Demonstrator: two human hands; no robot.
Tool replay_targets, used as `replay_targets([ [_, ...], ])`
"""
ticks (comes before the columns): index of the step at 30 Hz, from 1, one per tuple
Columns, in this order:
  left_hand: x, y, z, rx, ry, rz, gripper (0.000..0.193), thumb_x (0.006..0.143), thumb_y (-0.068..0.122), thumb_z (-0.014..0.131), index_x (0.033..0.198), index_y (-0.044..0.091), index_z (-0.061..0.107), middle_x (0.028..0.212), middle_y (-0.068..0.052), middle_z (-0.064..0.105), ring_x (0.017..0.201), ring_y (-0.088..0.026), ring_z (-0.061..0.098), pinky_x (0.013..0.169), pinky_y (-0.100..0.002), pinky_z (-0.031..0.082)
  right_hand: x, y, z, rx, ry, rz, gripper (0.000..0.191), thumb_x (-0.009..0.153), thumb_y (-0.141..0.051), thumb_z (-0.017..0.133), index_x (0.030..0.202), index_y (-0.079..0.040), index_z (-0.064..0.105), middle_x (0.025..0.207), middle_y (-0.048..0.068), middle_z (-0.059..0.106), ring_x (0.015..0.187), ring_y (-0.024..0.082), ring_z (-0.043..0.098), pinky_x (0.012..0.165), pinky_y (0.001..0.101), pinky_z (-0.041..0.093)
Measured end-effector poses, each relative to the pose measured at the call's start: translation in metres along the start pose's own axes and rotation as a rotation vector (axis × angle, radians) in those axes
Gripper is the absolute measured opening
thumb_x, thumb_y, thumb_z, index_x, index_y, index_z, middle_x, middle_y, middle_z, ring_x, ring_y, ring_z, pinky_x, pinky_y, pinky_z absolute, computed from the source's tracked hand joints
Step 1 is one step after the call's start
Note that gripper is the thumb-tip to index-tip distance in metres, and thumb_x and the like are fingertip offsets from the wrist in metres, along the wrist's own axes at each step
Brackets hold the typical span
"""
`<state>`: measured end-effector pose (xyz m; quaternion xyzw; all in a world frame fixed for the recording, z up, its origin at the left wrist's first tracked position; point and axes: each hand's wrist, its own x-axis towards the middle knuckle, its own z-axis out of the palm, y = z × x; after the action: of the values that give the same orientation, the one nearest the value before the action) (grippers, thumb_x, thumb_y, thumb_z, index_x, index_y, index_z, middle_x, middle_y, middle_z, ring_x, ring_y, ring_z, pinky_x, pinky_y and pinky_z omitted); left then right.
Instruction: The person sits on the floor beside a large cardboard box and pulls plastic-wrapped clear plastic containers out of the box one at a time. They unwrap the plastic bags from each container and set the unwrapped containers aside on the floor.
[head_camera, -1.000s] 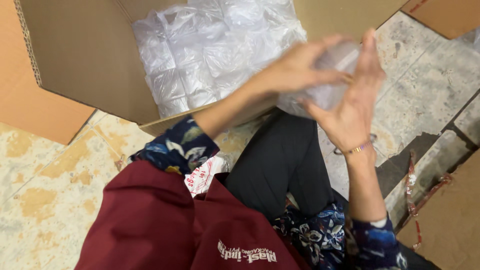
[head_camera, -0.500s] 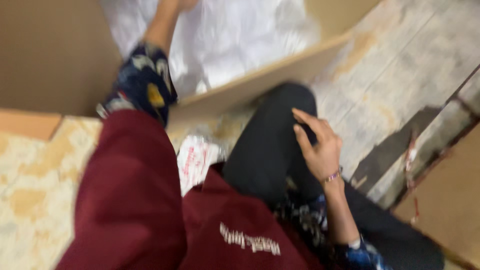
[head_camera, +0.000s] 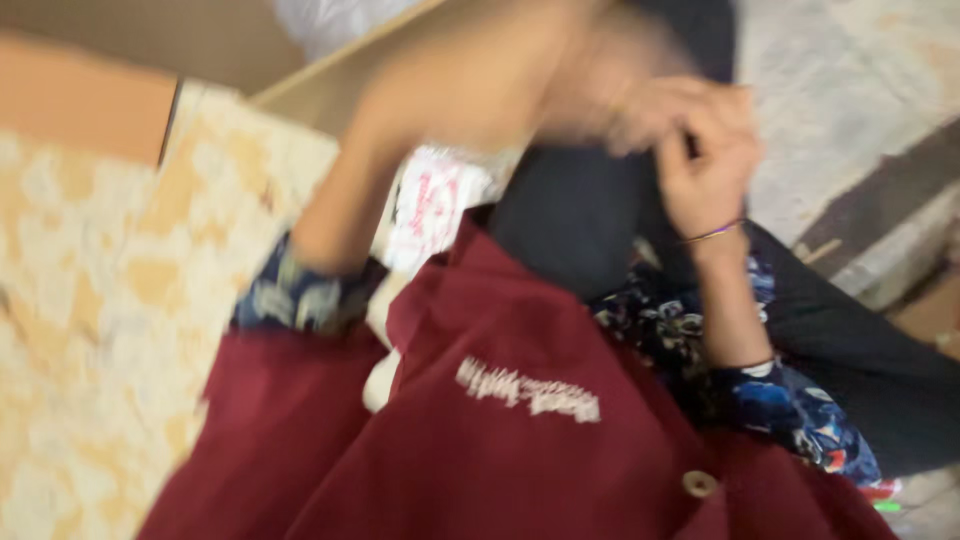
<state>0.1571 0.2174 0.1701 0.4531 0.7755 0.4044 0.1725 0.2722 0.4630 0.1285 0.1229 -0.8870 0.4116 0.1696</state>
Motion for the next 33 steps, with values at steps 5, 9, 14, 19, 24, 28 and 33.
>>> replay_targets([
  [5, -0.136, -0.099, 0.089, 0.258, 0.034, -0.512, 0.041, 0.087, 0.017, 0.068, 0.126, 0.008, 0.07, 0.125, -0.02, 0.069, 0.115, -0.043, 0.062, 0.099, -0.048, 0.047, -0.005, 0.002, -0.004, 0.016, 0.08, -0.028, 0.024, 0.09, 0.001, 0.061, 0.105, -0.009, 0.075, 0.117, 0.009, 0.075, 0.117, 0.028, 0.068, 0.105, 0.041, 0.05],
  [9, -0.203, -0.2, 0.126, 0.505, 0.141, -0.549, 0.081, 0.072, 0.05, 0.081, 0.133, 0.002, 0.057, 0.123, -0.026, 0.068, 0.114, -0.044, 0.064, 0.098, -0.048, 0.05, -0.017, 0.002, -0.011, 0.032, 0.052, 0.065, 0.029, 0.089, -0.002, 0.063, 0.111, -0.014, 0.076, 0.125, 0.006, 0.073, 0.111, 0.025, 0.067, 0.101, 0.04, 0.05],
  [14, -0.169, -0.173, 0.135, 0.308, 0.245, -0.849, 0.052, 0.077, 0.044, 0.082, 0.108, 0.003, 0.075, 0.074, -0.023, 0.066, 0.067, -0.035, 0.062, 0.069, -0.044, 0.054, -0.042, 0.007, -0.015, 0.118, 0.067, 0.167, 0.027, 0.09, -0.005, 0.065, 0.114, -0.014, 0.075, 0.127, 0.004, 0.073, 0.105, 0.025, 0.068, 0.095, 0.0352, 0.055],
  [19, -0.098, -0.055, 0.069, 0.234, 0.486, -0.558, 0.029, 0.086, 0.022, 0.075, 0.106, 0.001, 0.076, 0.07, -0.018, 0.066, 0.061, -0.018, 0.058, 0.063, -0.037, 0.05, -0.078, 0.017, -0.027, 0.087, 0.089, 0.322, 0.025, 0.09, -0.008, 0.067, 0.11, -0.017, 0.079, 0.106, 0.005, 0.077, 0.1, 0.026, 0.072, 0.093, 0.0352, 0.057],
  [24, 0.0, 0.043, 0.039, -0.248, 0.563, -0.077, 0.016, 0.1, 0.001, 0.068, 0.115, -0.005, 0.071, 0.102, -0.003, 0.07, 0.093, -0.009, 0.061, 0.085, -0.025, 0.05, -0.098, 0.013, -0.063, 0.176, 0.206, 0.426, 0.019, 0.1, -0.015, 0.065, 0.115, -0.011, 0.077, 0.111, 0.006, 0.078, 0.1, 0.017, 0.075, 0.087, 0.0309, 0.059],
  [28, 0.095, 0.073, 0.083, -0.527, 0.54, 0.022, 0.015, 0.096, -0.005, 0.069, 0.111, -0.005, 0.068, 0.102, -0.003, 0.069, 0.093, -0.009, 0.063, 0.086, -0.026, 0.053, -0.096, 0.003, -0.101, 0.226, 0.381, 0.464, 0.025, 0.105, -0.019, 0.063, 0.125, -0.009, 0.073, 0.11, 0.007, 0.078, 0.101, 0.013, 0.073, 0.084, 0.0289, 0.057],
  [33, 0.154, 0.083, 0.143, -0.632, 0.381, 0.023, 0.014, 0.097, -0.008, 0.063, 0.11, -0.006, 0.068, 0.102, -0.003, 0.07, 0.094, -0.008, 0.063, 0.087, -0.025, 0.052, -0.125, 0.011, -0.136, 0.288, 0.636, 0.456, 0.041, 0.102, -0.02, 0.064, 0.141, -0.009, 0.06, 0.121, 0.008, 0.072, 0.101, 0.012, 0.068, 0.085, 0.0271, 0.057],
])
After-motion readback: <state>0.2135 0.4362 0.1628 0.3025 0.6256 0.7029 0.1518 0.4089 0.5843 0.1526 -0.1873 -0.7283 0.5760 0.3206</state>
